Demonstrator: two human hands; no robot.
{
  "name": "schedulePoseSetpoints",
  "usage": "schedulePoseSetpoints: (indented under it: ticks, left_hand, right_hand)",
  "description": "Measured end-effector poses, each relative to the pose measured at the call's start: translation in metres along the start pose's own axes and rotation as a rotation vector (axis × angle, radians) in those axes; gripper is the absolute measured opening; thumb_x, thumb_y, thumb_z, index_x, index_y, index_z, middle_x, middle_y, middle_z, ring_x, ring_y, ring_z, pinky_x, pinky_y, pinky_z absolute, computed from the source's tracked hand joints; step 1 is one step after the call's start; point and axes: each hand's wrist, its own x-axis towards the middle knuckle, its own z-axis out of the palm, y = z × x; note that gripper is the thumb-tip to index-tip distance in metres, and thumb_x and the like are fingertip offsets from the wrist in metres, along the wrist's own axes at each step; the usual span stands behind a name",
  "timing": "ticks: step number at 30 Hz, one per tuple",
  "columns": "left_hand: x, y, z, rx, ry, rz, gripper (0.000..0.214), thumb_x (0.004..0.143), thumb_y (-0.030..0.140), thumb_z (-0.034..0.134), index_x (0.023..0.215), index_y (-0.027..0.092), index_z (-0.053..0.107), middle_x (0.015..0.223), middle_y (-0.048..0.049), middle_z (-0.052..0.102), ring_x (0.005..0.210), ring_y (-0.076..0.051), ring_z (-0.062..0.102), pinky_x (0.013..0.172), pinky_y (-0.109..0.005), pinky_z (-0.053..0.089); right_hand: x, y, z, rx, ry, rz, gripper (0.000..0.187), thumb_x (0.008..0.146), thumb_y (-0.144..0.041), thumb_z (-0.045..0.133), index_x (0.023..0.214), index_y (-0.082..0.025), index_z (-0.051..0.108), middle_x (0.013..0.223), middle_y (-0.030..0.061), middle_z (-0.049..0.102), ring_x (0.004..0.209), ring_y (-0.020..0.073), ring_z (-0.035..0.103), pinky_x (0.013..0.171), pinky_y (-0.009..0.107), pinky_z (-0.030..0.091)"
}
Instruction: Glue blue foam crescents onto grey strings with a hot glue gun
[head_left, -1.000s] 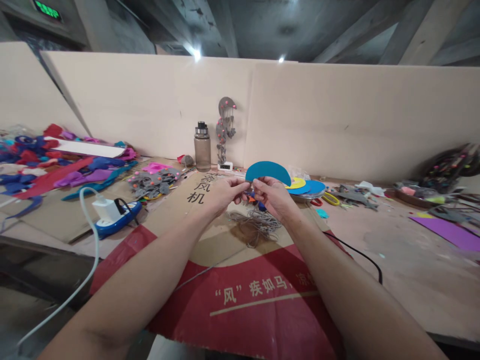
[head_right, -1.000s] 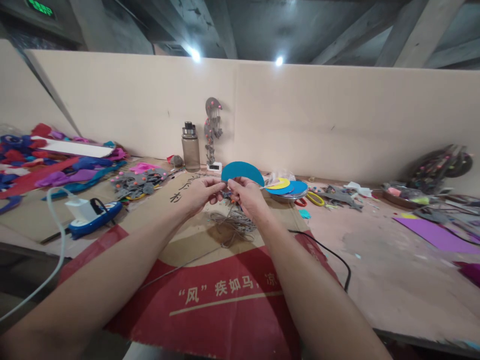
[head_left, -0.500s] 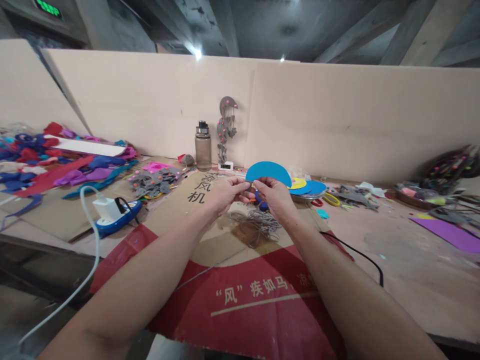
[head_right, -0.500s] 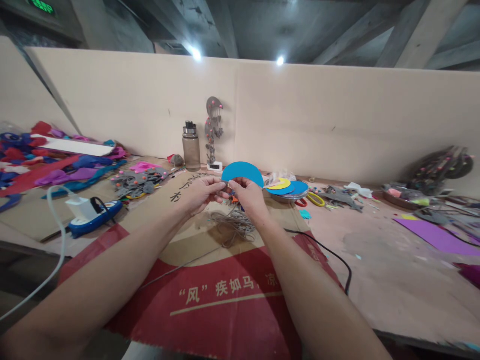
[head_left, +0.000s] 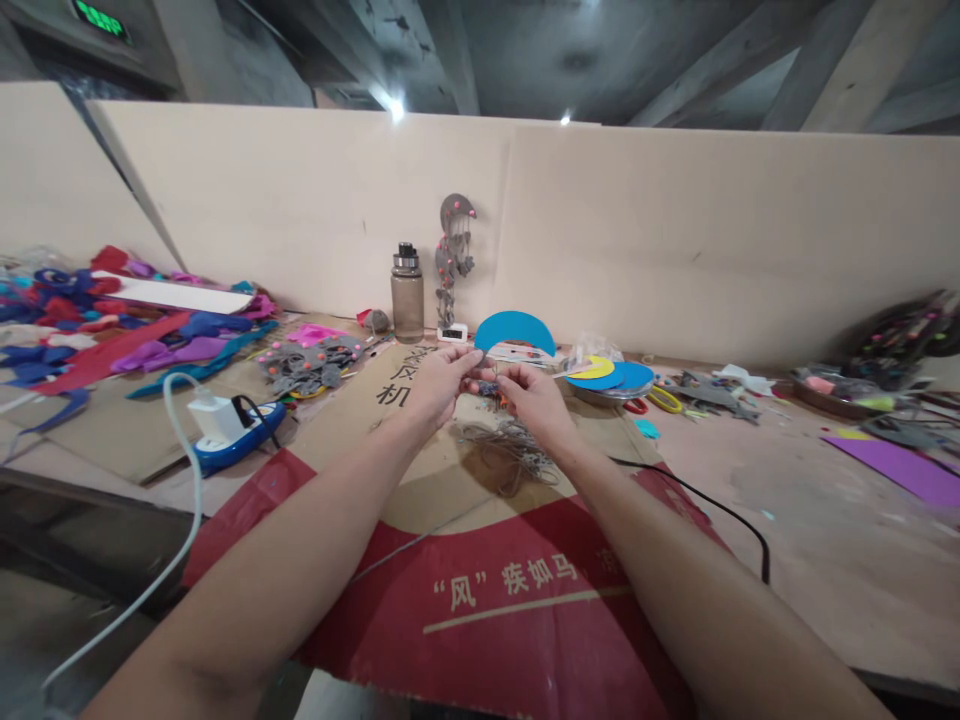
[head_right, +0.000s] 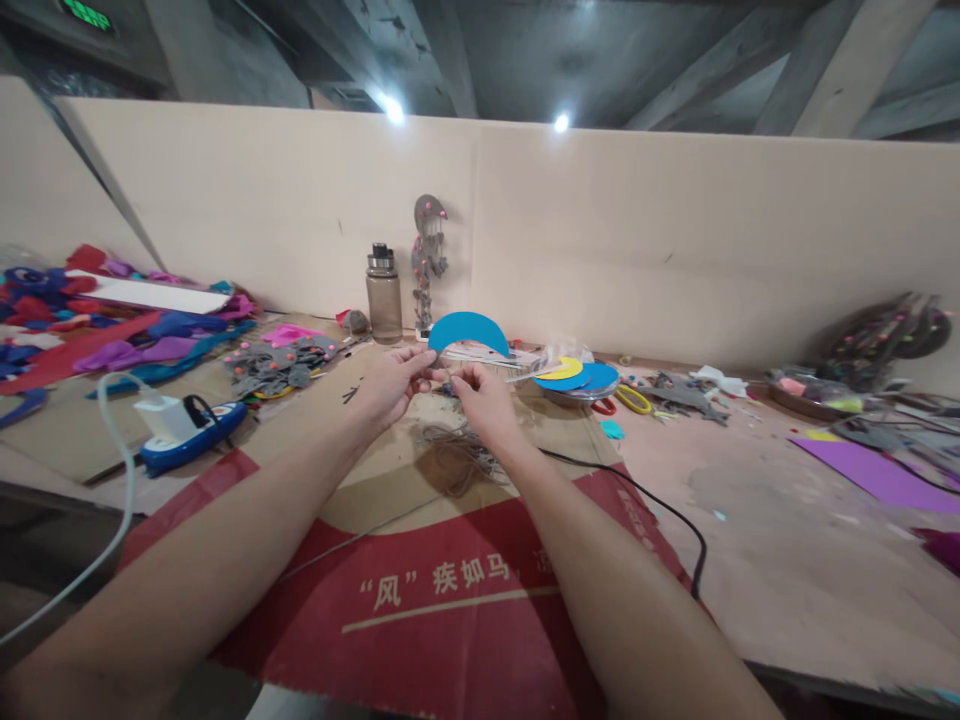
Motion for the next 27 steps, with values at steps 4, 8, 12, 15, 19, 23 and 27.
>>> schedulePoseSetpoints:
  ticks: [4, 8, 12, 15, 19, 23, 27]
  left_hand:
    - [0.0, 0.008, 0.0, -0.081, 0.022, -0.061, 0.01, 0.086, 0.013, 0.061, 0.076, 0.009, 0.06, 0.076, -0.0077, 0.07, 0.057, -0.007, 0.062, 0.05, -0.016, 0.046]
    - [0.004, 0.013, -0.004, -0.126, 0.072, -0.011, 0.015, 0.088, 0.012, 0.057, 0.074, 0.009, 0.061, 0.067, -0.005, 0.067, 0.055, -0.007, 0.062, 0.057, -0.017, 0.052]
    - [0.01, 0.017, -0.013, -0.158, 0.152, 0.071, 0.014, 0.087, 0.012, 0.058, 0.074, 0.009, 0.061, 0.071, -0.0056, 0.068, 0.056, -0.006, 0.062, 0.059, -0.017, 0.052]
    - [0.013, 0.022, -0.019, -0.169, 0.211, 0.137, 0.011, 0.087, 0.013, 0.06, 0.076, 0.009, 0.062, 0.072, -0.0056, 0.068, 0.057, -0.006, 0.062, 0.061, -0.018, 0.053]
    - [0.014, 0.022, -0.021, -0.132, 0.226, 0.192, 0.013, 0.088, 0.012, 0.056, 0.076, 0.009, 0.061, 0.071, -0.0056, 0.068, 0.058, -0.007, 0.063, 0.06, -0.018, 0.053]
    - [0.013, 0.012, -0.017, -0.002, 0.122, 0.142, 0.011, 0.086, 0.014, 0.059, 0.076, 0.009, 0.061, 0.071, -0.0063, 0.068, 0.056, -0.009, 0.063, 0.058, -0.021, 0.053]
    - [0.012, 0.006, -0.014, 0.055, 0.073, 0.103, 0.011, 0.086, 0.015, 0.061, 0.077, 0.009, 0.06, 0.072, -0.0069, 0.068, 0.057, -0.01, 0.064, 0.062, -0.024, 0.055]
  right_hand:
    - [-0.003, 0.002, 0.003, -0.013, -0.109, 0.105, 0.022, 0.074, -0.039, 0.058, 0.07, -0.019, 0.053, 0.059, -0.0049, 0.05, 0.049, 0.008, 0.04, 0.049, 0.022, 0.032]
    - [0.005, 0.003, -0.015, -0.191, -0.054, 0.079, 0.023, 0.077, -0.039, 0.056, 0.075, -0.016, 0.061, 0.064, -0.001, 0.058, 0.056, 0.0102, 0.047, 0.055, 0.023, 0.036]
    - [0.016, 0.011, -0.041, -0.434, 0.259, 0.026, 0.019, 0.078, -0.034, 0.057, 0.071, -0.016, 0.059, 0.065, 0.0009, 0.059, 0.06, 0.0132, 0.051, 0.06, 0.026, 0.038]
    - [0.02, 0.023, -0.048, -0.595, 0.195, 0.096, 0.014, 0.081, -0.022, 0.053, 0.075, -0.015, 0.063, 0.071, 0.0048, 0.065, 0.067, 0.0153, 0.058, 0.066, 0.026, 0.041]
    - [0.023, 0.036, -0.034, -0.797, 0.024, 0.199, 0.021, 0.087, -0.023, 0.05, 0.084, -0.014, 0.068, 0.087, 0.0125, 0.071, 0.085, 0.0209, 0.065, 0.077, 0.029, 0.045]
    - [0.026, 0.04, -0.015, -0.881, 0.003, 0.299, 0.024, 0.076, -0.026, 0.065, 0.095, -0.011, 0.067, 0.102, 0.0204, 0.069, 0.096, 0.0284, 0.066, 0.083, 0.034, 0.047]
    - [0.027, 0.038, -0.013, -0.822, 0.09, 0.291, 0.038, 0.076, -0.019, 0.061, 0.112, -0.01, 0.057, 0.109, 0.0208, 0.066, 0.1, 0.0279, 0.065, 0.085, 0.035, 0.049]
